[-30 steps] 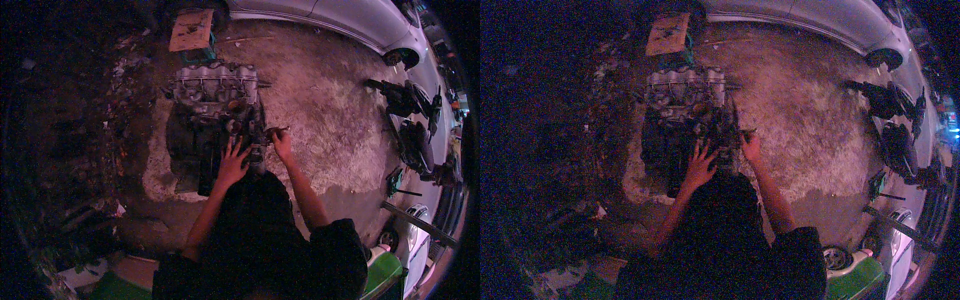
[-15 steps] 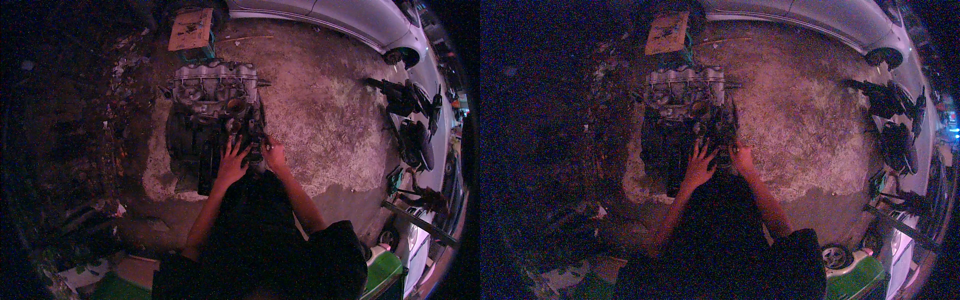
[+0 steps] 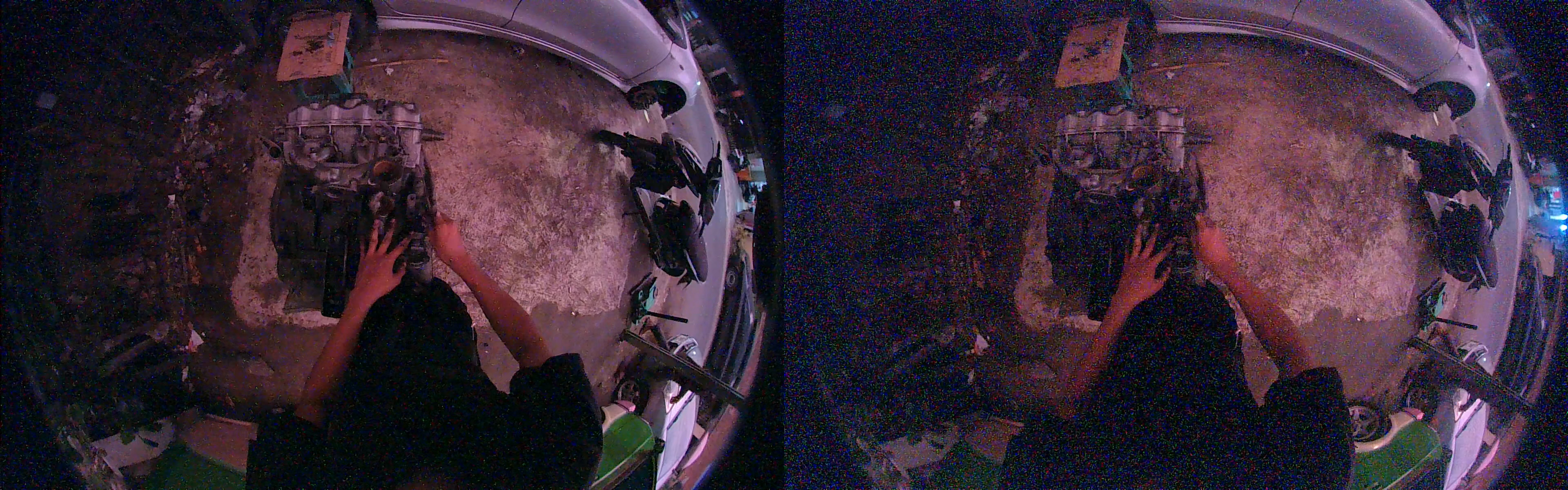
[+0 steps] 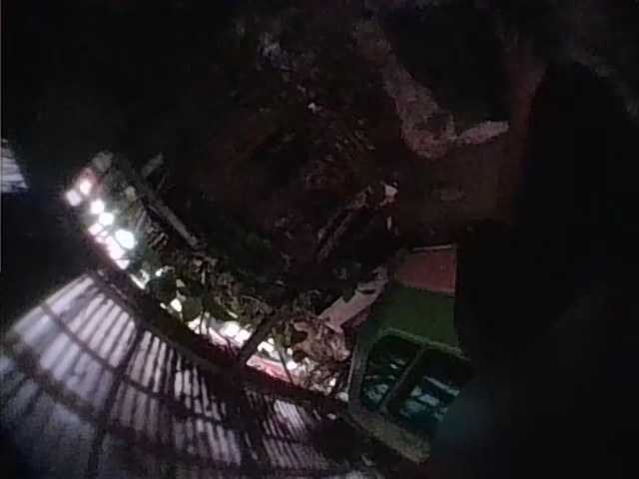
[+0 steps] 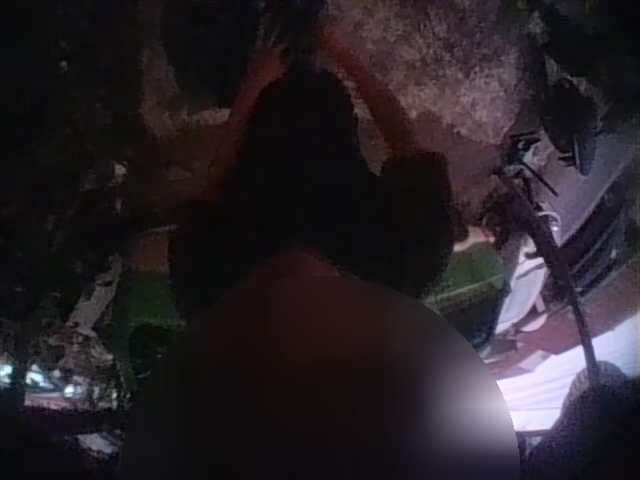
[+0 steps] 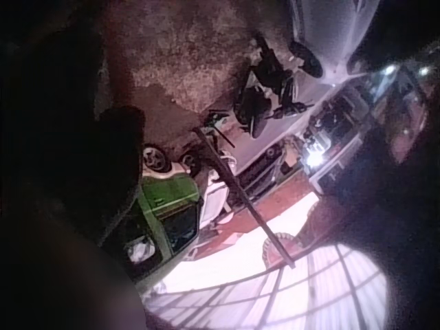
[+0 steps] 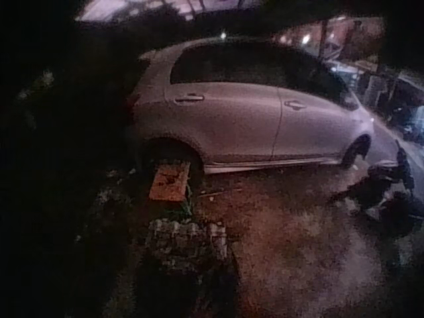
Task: The person uses a wrench to loosen and remove bolts from a car engine block resting on the ground. They repeatedly reposition the wrench and apply torque to different bolt locations while stabilizing the engine with the other hand.
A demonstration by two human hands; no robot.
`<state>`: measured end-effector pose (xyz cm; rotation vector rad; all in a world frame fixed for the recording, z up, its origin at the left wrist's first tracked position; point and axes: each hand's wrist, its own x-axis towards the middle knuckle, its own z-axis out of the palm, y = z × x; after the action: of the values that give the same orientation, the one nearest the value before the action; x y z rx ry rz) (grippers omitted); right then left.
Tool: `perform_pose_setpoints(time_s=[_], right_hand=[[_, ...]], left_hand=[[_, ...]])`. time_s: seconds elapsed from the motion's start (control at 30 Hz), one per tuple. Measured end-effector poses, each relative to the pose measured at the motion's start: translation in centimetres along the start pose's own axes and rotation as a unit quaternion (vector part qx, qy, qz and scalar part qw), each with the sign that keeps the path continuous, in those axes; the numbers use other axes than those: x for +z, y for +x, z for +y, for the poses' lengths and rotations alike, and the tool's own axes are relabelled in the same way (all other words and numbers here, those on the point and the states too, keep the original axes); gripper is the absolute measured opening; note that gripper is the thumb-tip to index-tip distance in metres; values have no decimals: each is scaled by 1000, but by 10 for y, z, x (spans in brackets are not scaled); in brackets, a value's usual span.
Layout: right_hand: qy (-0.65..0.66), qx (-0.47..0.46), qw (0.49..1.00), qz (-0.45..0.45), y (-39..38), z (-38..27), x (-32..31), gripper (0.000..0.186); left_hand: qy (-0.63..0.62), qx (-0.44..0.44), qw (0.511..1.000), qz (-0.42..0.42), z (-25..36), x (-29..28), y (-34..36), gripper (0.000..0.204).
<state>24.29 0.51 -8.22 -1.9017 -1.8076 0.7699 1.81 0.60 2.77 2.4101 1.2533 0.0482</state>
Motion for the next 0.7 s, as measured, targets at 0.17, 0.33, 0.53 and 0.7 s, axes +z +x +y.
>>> perform_pose_setpoints(time_s=[0.17,0.33,0.53,0.7], right_hand=[[136,74,977,148,58,32,37,36],[567,233,786,-73,57,46,36,43],[564,235,791,36,58,55,33,39],[536,189,819,73,46,72,23,26]], left_hand=[[-9,-17,1000,-21,2,-1,-1,59],[18,-5,1000,-4,-3,8,1,69],[-8,-10,1000,-12,-7,10,5,74],[15,-17,1000,-22,-3,4,3,66]])
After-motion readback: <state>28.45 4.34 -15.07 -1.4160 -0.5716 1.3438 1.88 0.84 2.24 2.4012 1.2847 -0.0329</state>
